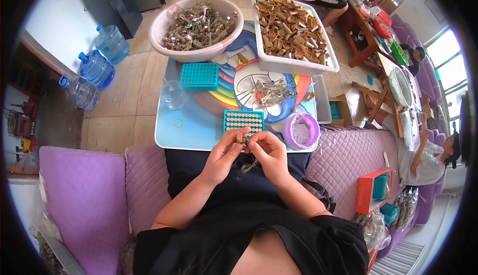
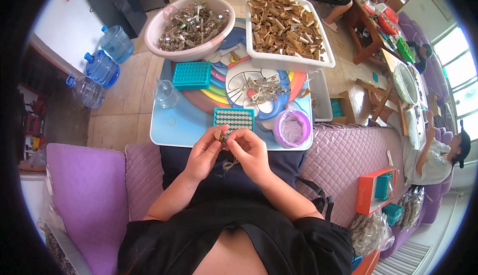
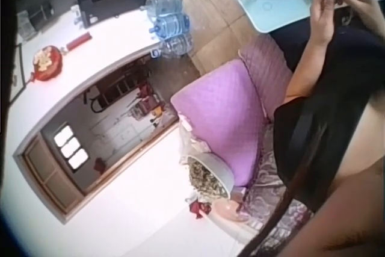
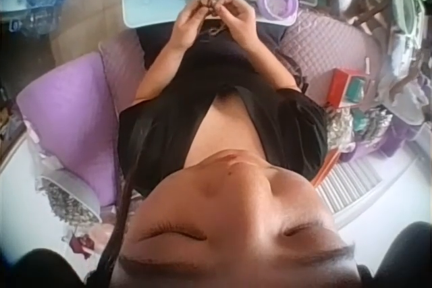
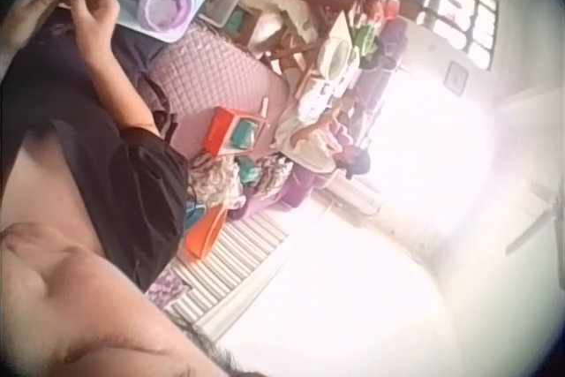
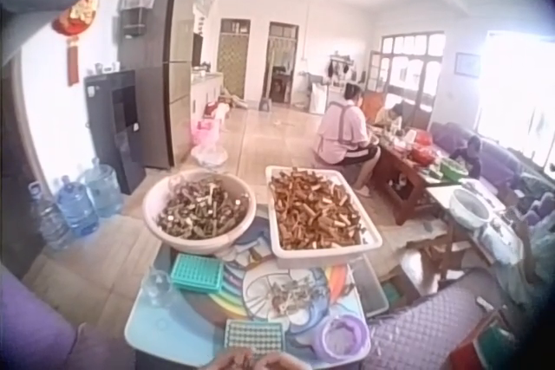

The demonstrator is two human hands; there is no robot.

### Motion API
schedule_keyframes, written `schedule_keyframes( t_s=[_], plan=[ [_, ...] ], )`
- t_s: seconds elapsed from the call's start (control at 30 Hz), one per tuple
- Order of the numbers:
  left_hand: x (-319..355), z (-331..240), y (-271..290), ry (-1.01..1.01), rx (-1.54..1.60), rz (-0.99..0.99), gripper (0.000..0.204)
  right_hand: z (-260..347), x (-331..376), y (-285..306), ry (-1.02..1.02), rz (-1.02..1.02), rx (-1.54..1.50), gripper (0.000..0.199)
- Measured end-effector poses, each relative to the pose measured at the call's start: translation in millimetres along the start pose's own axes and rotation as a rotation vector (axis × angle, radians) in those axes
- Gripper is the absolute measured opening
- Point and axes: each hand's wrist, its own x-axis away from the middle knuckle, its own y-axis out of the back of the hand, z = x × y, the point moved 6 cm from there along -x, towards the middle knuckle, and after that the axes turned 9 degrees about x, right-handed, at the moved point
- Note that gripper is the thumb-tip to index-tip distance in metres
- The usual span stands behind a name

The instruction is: The person assembles small metal components by hand, sorting them from various plastic trays and a bowl into an assembly grid.

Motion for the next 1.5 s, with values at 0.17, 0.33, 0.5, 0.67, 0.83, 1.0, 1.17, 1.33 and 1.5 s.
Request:
schedule_keyframes(
  t_s=[0.17,0.33,0.5,0.67,0.83,1.0,1.17,1.33,1.5],
  plan=[
    [2.7,-5.4,-4.7,-0.023,-0.029,-0.05,0.037,-2.4,0.9,1.1,0.044,-0.076,-0.056,0.006],
    [5.2,-10.7,1.1,-0.103,-0.23,-0.082,0.039,0.4,-3.4,5.3,-0.007,0.136,0.1,0.007],
    [6.5,-24.5,-3.1,-0.067,-0.457,0.016,0.038,-6.3,-3.4,11.4,-0.087,0.25,0.022,0.017],
    [14.1,-13.5,-10.6,0.186,-0.067,0.126,0.034,-8.6,1.9,-1.8,-0.136,0.47,-0.216,0.032],
    [13.3,-3.9,-13.5,0.137,-0.029,0.064,0.033,-23.6,5.1,-5.4,-0.275,0.331,-0.232,0.029],
    [8.6,4.8,-3.6,0.23,-0.086,0.003,0.031,-18.1,2.7,7.5,0.036,0.048,0.209,0.028],
    [11.1,4.4,-1.4,0.325,-0.118,0.057,0.029,16.1,1.7,4.4,0.336,0.015,0.693,0.013],
    [16.2,15.9,3.2,0.422,0.04,-0.021,0.027,-17.5,-0.6,10.9,0.025,0.058,0.413,0.022],
    [7.3,-9.5,1.3,-0.007,-0.15,-0.092,0.022,-27.8,6.4,-11.8,-0.106,0.22,0.131,0.047]
  ],
)
